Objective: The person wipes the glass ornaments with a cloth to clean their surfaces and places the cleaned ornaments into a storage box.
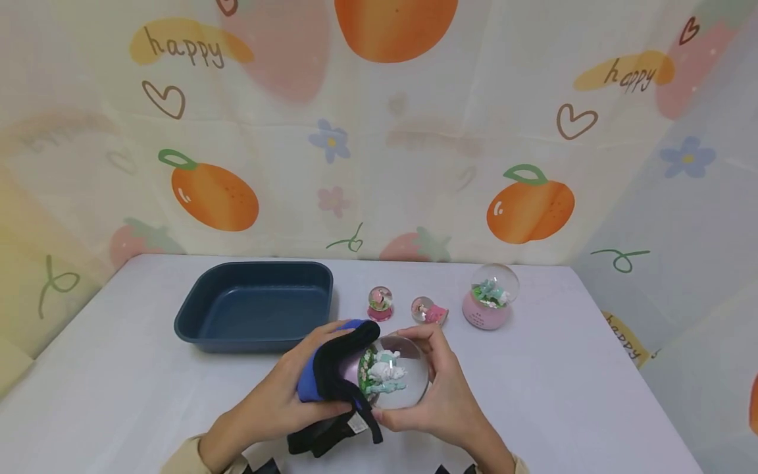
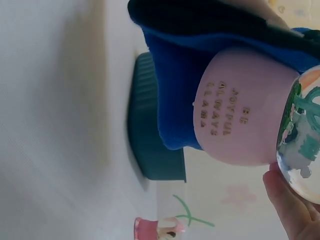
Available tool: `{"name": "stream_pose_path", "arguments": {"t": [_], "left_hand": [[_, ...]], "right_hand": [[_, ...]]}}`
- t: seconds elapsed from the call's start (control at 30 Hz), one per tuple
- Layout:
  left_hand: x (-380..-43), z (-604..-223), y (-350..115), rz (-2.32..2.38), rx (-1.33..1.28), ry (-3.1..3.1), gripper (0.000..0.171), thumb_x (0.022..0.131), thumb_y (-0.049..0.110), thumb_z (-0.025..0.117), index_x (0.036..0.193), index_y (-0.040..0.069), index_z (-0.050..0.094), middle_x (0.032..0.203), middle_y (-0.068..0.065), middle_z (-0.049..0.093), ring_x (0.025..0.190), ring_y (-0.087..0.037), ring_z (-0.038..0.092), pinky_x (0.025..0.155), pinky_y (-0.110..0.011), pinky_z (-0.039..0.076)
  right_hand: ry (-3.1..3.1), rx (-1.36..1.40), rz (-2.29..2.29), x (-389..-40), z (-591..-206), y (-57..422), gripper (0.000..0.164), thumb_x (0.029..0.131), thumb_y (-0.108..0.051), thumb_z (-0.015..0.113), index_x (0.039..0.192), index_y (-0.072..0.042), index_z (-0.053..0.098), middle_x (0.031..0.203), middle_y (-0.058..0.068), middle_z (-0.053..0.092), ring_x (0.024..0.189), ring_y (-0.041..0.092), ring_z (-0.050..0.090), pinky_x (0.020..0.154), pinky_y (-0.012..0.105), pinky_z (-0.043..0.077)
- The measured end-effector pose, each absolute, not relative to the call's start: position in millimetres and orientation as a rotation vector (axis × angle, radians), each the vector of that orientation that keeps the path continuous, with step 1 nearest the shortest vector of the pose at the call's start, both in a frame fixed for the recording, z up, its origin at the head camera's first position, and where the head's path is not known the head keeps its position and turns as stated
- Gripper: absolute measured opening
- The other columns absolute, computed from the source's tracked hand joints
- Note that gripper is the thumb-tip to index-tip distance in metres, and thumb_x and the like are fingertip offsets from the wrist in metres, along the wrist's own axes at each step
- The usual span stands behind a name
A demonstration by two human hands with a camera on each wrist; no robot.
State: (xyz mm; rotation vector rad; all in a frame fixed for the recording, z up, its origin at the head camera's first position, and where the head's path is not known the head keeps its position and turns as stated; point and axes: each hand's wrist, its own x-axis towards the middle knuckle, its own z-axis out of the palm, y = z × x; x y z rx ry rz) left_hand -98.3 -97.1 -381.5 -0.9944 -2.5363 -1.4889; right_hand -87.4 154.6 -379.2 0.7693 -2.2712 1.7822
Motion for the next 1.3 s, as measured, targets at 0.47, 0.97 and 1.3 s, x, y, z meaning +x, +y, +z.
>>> {"name": "stream_pose_path", "arguments": {"t": [0.47, 0.97, 1.3], "left_hand": [[-109.2, -392.9, -104.6, -1.682, -0.91, -2.307, 0.033, 0.088, 0.005, 0.071, 0.12, 0.01, 0.061, 0.106, -0.008, 0.072, 0.091, -0.007, 0.062, 0.081, -0.028, 0.054], [-114.4, -393.1, -121.2, -2.119, -1.366, -2.41, 0.071, 0.09, 0.036, 0.071, 0.148, 0.014, 0.036, 0.138, -0.011, 0.056, 0.119, -0.015, 0.056, 0.106, -0.028, 0.042], [-115.1, -396.4, -117.9, -2.168, -1.175, -2.437, 0.061, 0.095, 0.032, 0.063, 0.148, 0.018, 0.035, 0.143, -0.006, 0.051, 0.122, -0.016, 0.052, 0.106, -0.026, 0.041]], "right_hand": [[-2.256, 0.995, 1.814, -88.5, -379.4, 157.3, 0.086, 0.054, -0.001, 0.093, 0.126, -0.005, 0.045, 0.125, 0.012, 0.063, 0.113, 0.016, 0.061, 0.096, 0.023, 0.049], [-2.137, 1.079, 1.923, -86.2, -380.7, 157.9, 0.086, 0.057, 0.001, 0.088, 0.13, 0.001, 0.043, 0.125, 0.006, 0.062, 0.115, 0.015, 0.058, 0.099, 0.026, 0.048], [-2.321, 0.879, 1.808, -86.3, -383.0, 152.2, 0.09, 0.064, -0.002, 0.086, 0.142, -0.008, 0.042, 0.132, 0.005, 0.056, 0.117, 0.011, 0.054, 0.098, 0.024, 0.047]]}}
